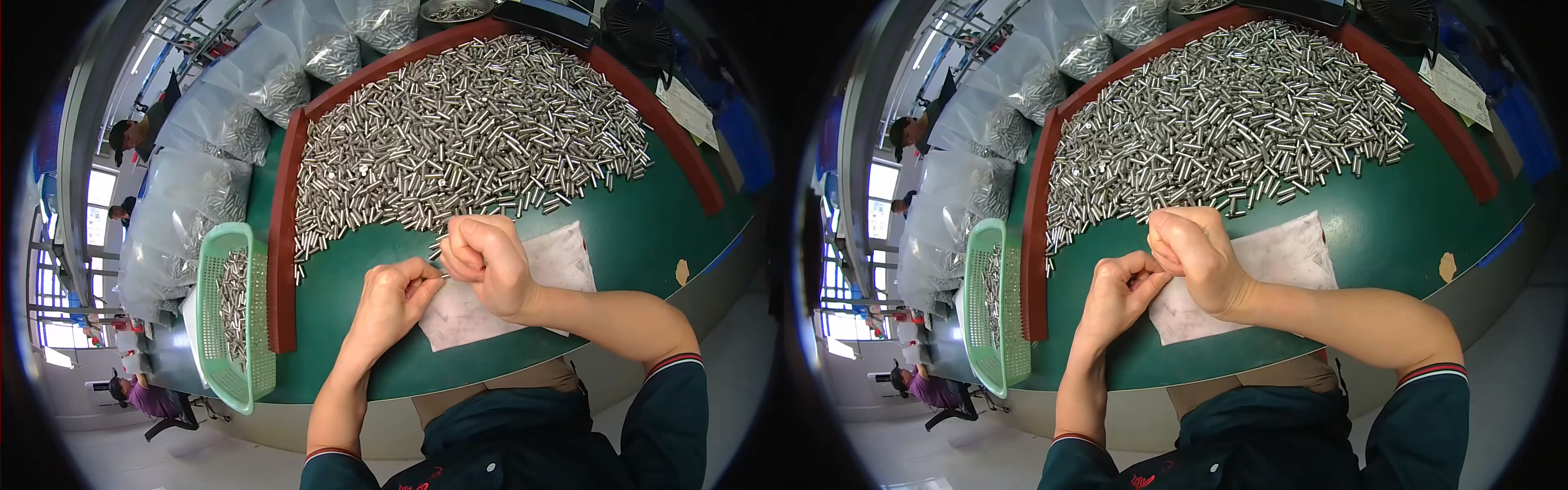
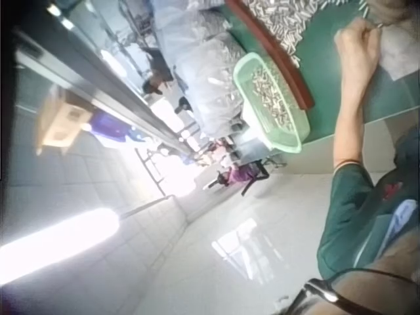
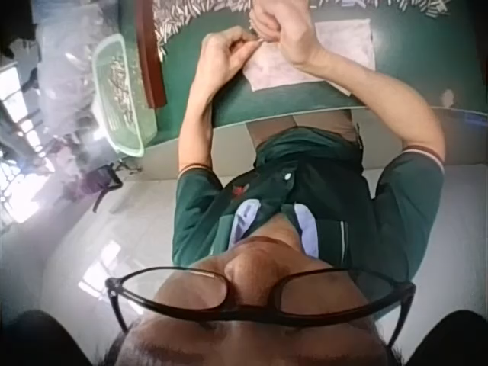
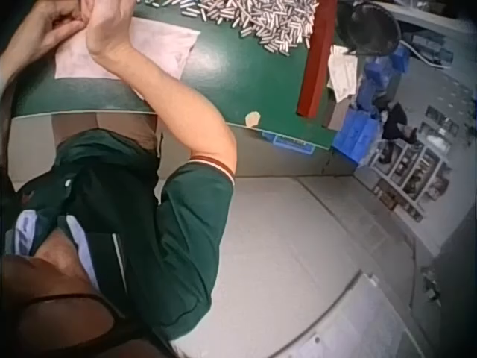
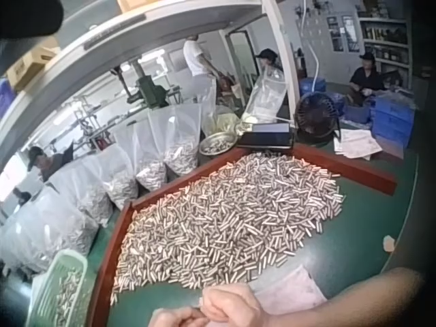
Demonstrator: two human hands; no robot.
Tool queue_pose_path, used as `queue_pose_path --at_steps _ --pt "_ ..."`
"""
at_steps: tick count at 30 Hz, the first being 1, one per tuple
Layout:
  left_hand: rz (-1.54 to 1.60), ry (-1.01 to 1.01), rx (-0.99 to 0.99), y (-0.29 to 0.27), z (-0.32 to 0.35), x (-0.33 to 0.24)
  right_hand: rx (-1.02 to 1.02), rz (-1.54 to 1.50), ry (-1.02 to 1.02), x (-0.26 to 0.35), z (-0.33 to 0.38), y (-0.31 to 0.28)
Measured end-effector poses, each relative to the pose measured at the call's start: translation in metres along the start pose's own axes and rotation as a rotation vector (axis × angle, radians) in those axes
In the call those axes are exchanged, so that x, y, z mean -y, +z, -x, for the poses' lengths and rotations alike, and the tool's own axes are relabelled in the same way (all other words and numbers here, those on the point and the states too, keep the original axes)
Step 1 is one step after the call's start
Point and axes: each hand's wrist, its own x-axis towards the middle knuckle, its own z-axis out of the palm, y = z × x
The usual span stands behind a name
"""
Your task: Inspecting and sorting small metal pins on a workbench in a factory setting.
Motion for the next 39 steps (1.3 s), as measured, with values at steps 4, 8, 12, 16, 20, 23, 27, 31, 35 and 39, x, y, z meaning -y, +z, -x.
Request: queue_pose_path --at_steps 4,8,12,16,20,23,27,31,35,39 --pt "-0.010 -0.008 0.016 -0.002 -0.001 -0.002 -0.002 0.117 -0.069 -0.002 0.002 0.006" --pt "-0.033 0.020 0.009 -0.002 -0.003 -0.005 0.010 0.212 -0.121 -0.006 0.000 0.004" --pt "-0.035 0.039 -0.020 0.001 -0.002 -0.002 -0.025 0.159 -0.070 -0.002 0.000 0.005" --pt "0.395 -0.175 -0.026 -0.006 -0.001 0.003 -0.005 -0.096 0.003 0.017 -0.009 -0.005" --pt "1.416 -0.319 0.212 -0.014 -0.004 0.024 -0.095 -0.261 -0.045 0.026 -0.016 -0.010" --pt "1.439 -0.370 0.182 -0.015 -0.006 0.026 -0.102 -0.241 -0.035 0.021 -0.017 -0.011" --pt "1.436 -0.366 0.184 -0.016 -0.008 0.022 -0.102 -0.246 -0.006 0.024 -0.015 -0.009" --pt "1.428 -0.391 0.157 -0.016 -0.008 0.022 -0.090 -0.240 -0.005 0.023 -0.016 -0.009" --pt "1.434 -0.393 0.147 -0.017 -0.008 0.020 -0.088 -0.233 0.009 0.022 -0.017 -0.011" --pt "1.409 -0.376 0.122 -0.016 -0.009 0.022 -0.086 -0.235 0.012 0.023 -0.016 -0.011"
